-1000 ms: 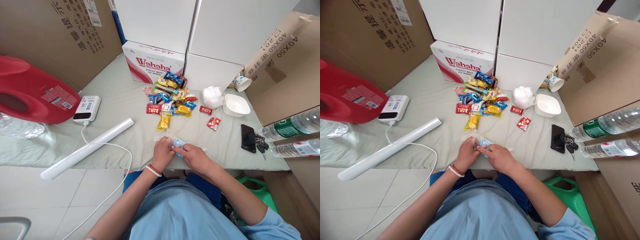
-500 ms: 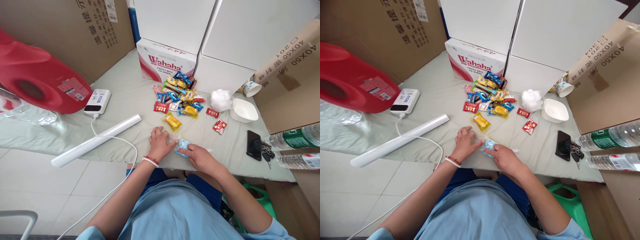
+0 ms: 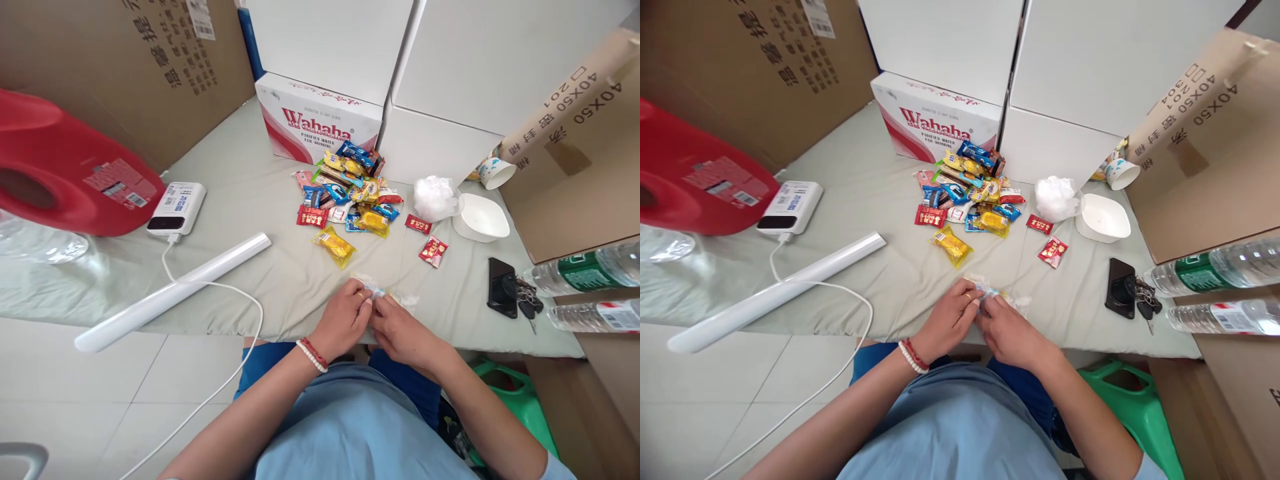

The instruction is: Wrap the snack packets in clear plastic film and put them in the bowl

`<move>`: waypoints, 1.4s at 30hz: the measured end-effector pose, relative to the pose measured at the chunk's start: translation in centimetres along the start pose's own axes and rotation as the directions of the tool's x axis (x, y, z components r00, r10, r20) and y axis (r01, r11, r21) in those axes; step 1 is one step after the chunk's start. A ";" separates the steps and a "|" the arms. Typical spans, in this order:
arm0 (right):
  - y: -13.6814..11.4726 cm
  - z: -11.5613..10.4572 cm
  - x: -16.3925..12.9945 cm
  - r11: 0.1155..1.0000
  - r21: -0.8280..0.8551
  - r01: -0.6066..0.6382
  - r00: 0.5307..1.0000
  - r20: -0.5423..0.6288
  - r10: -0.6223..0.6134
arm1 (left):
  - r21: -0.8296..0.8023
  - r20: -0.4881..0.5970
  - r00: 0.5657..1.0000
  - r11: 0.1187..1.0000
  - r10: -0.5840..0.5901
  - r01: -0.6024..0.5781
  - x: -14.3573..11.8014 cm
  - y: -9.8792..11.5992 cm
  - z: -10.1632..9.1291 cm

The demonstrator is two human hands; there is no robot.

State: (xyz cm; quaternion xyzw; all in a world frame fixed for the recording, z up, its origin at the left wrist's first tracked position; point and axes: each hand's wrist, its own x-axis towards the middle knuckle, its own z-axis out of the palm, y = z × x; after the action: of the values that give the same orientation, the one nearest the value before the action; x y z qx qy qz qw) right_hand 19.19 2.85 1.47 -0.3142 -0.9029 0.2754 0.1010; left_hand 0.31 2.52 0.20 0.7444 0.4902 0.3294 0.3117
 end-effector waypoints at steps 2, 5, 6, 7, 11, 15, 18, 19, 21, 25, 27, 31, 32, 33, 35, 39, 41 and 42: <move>-0.3 -0.9 -1.9 0.999 0.052 -0.015 0.999 0.036 0.013 | 0.135 0.019 0.997 0.988 0.074 -0.076 -0.6 -0.6 0.3; 0.2 -2.5 -4.6 0.953 0.212 -0.215 0.977 0.044 0.211 | 0.386 0.035 0.991 0.913 0.132 -0.135 -2.0 -1.1 1.2; 0.8 -2.9 -5.1 0.917 0.250 -0.311 0.946 -0.014 0.325 | 0.459 0.047 0.989 0.876 0.141 -0.147 -2.5 -1.1 1.7; 1.4 -3.1 -5.5 0.876 0.267 -0.403 0.891 -0.103 0.441 | 0.522 0.059 0.987 0.839 0.147 -0.157 -2.9 -1.0 2.1; 4.1 -2.5 -4.9 0.775 0.147 -0.615 0.687 -0.383 0.617 | 0.666 0.087 0.987 0.728 0.138 -0.161 -3.7 -0.7 3.5; 4.0 -1.2 -4.1 0.838 0.082 -0.539 0.790 -0.294 0.538 | 0.695 0.089 0.989 0.704 0.120 -0.148 -3.7 -0.6 3.9; 2.3 -1.4 -4.3 0.792 0.226 -0.567 0.737 -0.292 0.610 | 0.681 0.092 0.988 0.716 0.127 -0.156 -3.8 -0.7 3.9; 1.6 -1.7 -4.2 0.757 0.282 -0.590 0.709 -0.267 0.652 | 0.675 0.090 0.988 0.721 0.127 -0.154 -3.8 -0.7 4.0; 0.2 -2.2 -3.2 0.710 0.340 -0.617 0.682 -0.219 0.698 | 0.669 0.079 0.989 0.729 0.124 -0.145 -3.7 -0.7 4.3; -1.1 -2.0 1.4 0.782 0.235 -0.576 0.741 -0.253 0.622 | 0.635 0.076 0.985 0.754 0.156 -0.168 -3.6 -0.5 4.8; -0.8 -1.3 3.5 0.818 0.137 -0.558 0.782 -0.243 0.574 | 0.552 0.068 0.981 0.812 0.183 -0.190 -3.7 -0.7 4.2; 0.2 -0.1 4.7 0.846 -0.017 -0.534 0.824 -0.234 0.516 | 0.230 -0.096 0.976 0.958 0.194 -0.168 -3.9 -1.7 1.4; 0.4 0.2 4.5 0.851 -0.034 -0.524 0.831 -0.240 0.502 | 0.190 -0.183 0.976 0.978 0.118 -0.083 -3.7 -2.0 0.7; 0.5 0.5 4.2 0.855 -0.044 -0.517 0.834 -0.250 0.492 | 0.179 -0.262 0.965 0.983 0.013 0.035 -3.4 -2.3 0.2; 0.5 0.9 3.6 0.864 -0.034 -0.502 0.837 -0.270 0.475 | 0.220 -0.314 0.934 0.944 -0.171 0.247 -2.4 -2.7 -0.1; 0.0 1.2 2.9 0.849 0.136 -0.510 0.789 -0.319 0.525 | 0.273 -0.185 0.956 0.923 -0.226 0.271 -0.7 -2.3 1.3; -0.5 1.0 2.2 0.798 0.335 -0.500 0.750 -0.294 0.593 | 0.193 -0.222 0.959 0.956 -0.176 0.220 -0.5 -1.6 2.0; -0.8 0.8 1.8 0.756 0.452 -0.474 0.736 -0.267 0.622 | 0.149 -0.253 0.958 0.973 -0.136 0.178 -0.6 -1.1 2.2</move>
State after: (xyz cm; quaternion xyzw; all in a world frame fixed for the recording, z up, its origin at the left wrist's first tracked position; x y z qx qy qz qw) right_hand 17.10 3.08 1.24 -0.5962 -0.6611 0.3799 0.2514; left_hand 1.29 2.00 -2.07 0.6814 0.6083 0.3483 0.2103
